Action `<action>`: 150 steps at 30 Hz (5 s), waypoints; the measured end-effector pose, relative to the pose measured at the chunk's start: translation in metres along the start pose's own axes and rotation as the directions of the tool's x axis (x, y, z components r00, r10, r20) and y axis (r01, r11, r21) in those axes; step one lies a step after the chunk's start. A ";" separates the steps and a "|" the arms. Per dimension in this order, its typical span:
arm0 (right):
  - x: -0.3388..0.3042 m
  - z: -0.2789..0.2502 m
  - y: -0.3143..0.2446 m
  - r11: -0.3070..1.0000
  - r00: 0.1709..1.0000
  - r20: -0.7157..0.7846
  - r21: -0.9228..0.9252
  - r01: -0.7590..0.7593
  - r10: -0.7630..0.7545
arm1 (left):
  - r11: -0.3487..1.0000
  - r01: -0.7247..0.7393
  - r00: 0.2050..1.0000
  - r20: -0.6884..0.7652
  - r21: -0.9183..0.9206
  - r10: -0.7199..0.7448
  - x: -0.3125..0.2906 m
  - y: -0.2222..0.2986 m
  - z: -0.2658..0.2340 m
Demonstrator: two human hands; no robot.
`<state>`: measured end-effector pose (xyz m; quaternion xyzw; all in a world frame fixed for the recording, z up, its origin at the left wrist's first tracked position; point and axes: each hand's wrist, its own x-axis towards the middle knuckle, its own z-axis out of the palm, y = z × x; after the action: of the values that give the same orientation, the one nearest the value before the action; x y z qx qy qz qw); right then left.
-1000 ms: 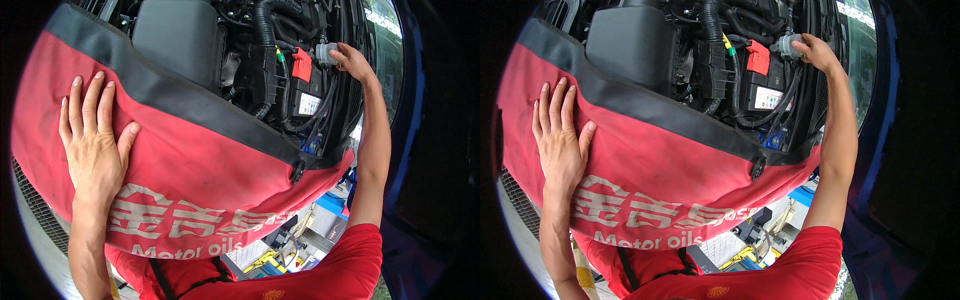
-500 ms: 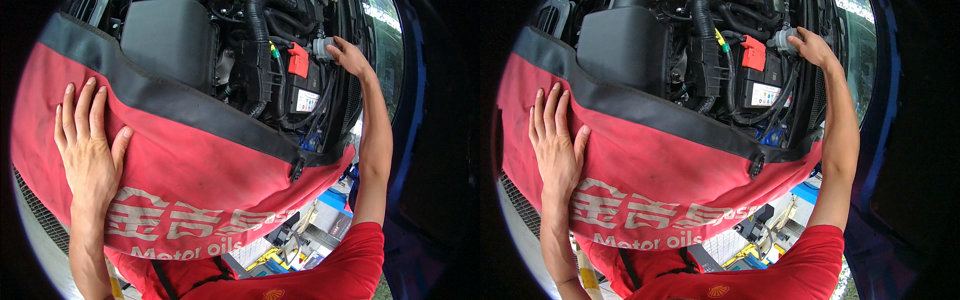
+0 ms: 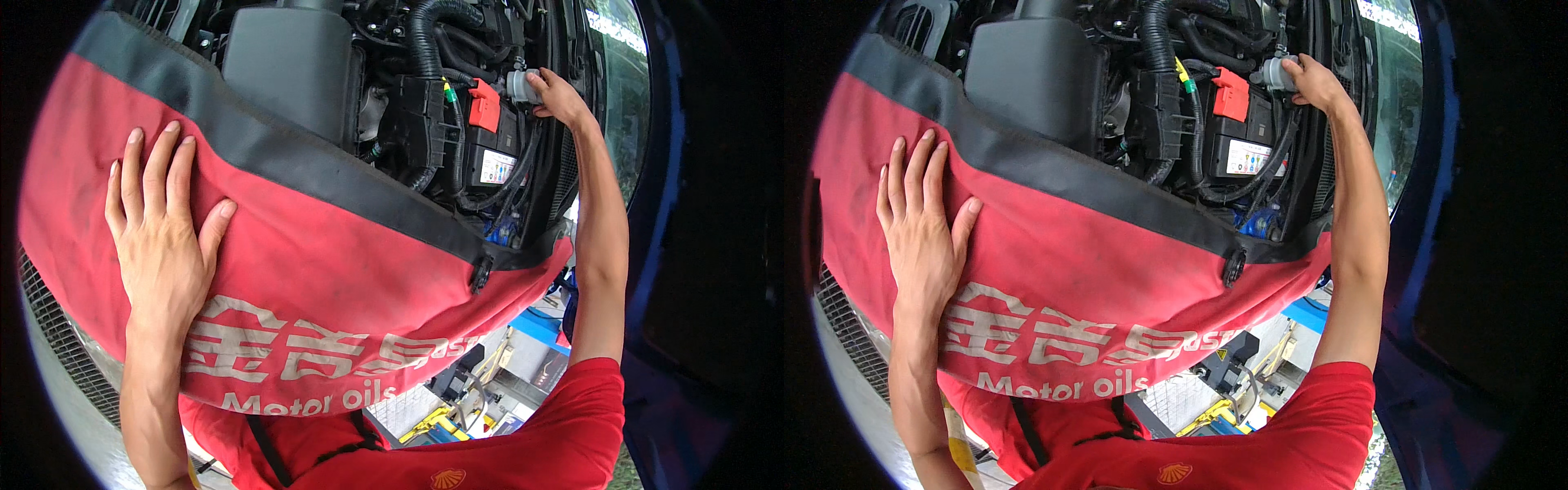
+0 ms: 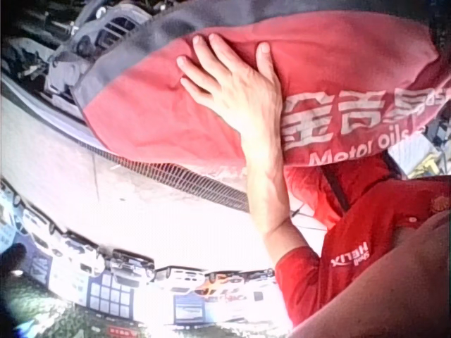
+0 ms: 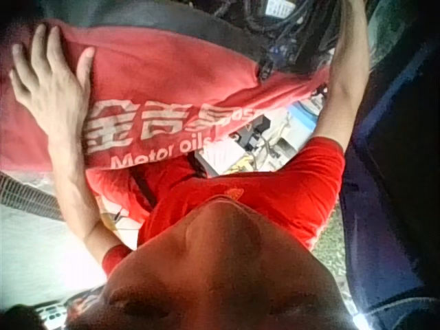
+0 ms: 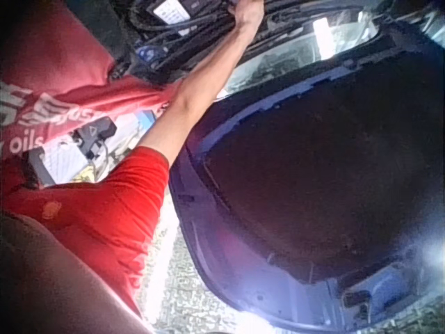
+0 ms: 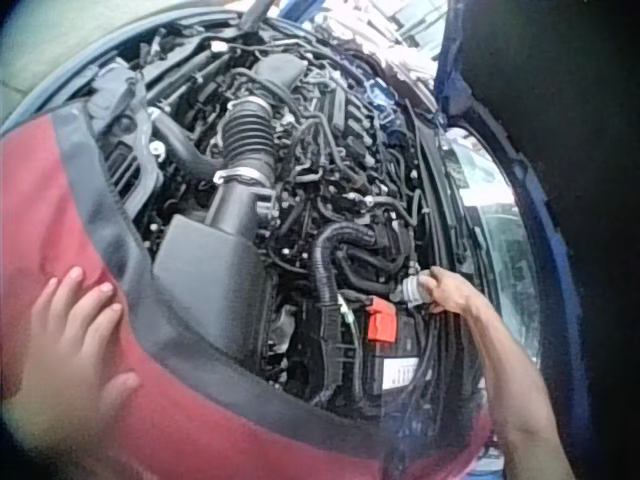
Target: The person opens a bottle of motor oil and pours it into the engine's oil filler. They then operate a fluid exchange machine, place a protective cover over the engine bay, and connect a hose to the engine.
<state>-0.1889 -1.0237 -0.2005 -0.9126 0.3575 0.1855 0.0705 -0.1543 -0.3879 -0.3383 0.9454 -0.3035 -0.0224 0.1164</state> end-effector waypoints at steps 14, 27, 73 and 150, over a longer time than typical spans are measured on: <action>0.019 -0.032 -0.016 0.951 0.923 0.233 -0.055 -0.303 0.307 | 0.984 0.045 0.994 0.103 -0.170 -0.028 0.007 0.001 -0.011; -0.003 -0.024 0.005 0.948 0.953 0.231 0.206 -0.243 0.194 | 0.980 0.038 0.985 0.173 -0.194 -0.004 0.007 -0.005 -0.014; 0.019 -0.002 -0.014 0.884 0.889 0.184 0.138 -0.446 0.420 | 0.968 0.079 0.981 0.190 -0.236 -0.033 0.010 -0.002 -0.018; -0.937 0.343 0.443 0.322 -0.223 -0.491 0.789 -0.524 0.842 | 0.833 -0.489 0.811 -0.489 -0.260 0.323 -0.108 0.159 -0.104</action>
<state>-1.2215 -0.6729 -0.1503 -0.4416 0.7964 -0.3948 -0.1217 -0.3205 -0.4291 -0.2032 0.7980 -0.4590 0.1525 0.3594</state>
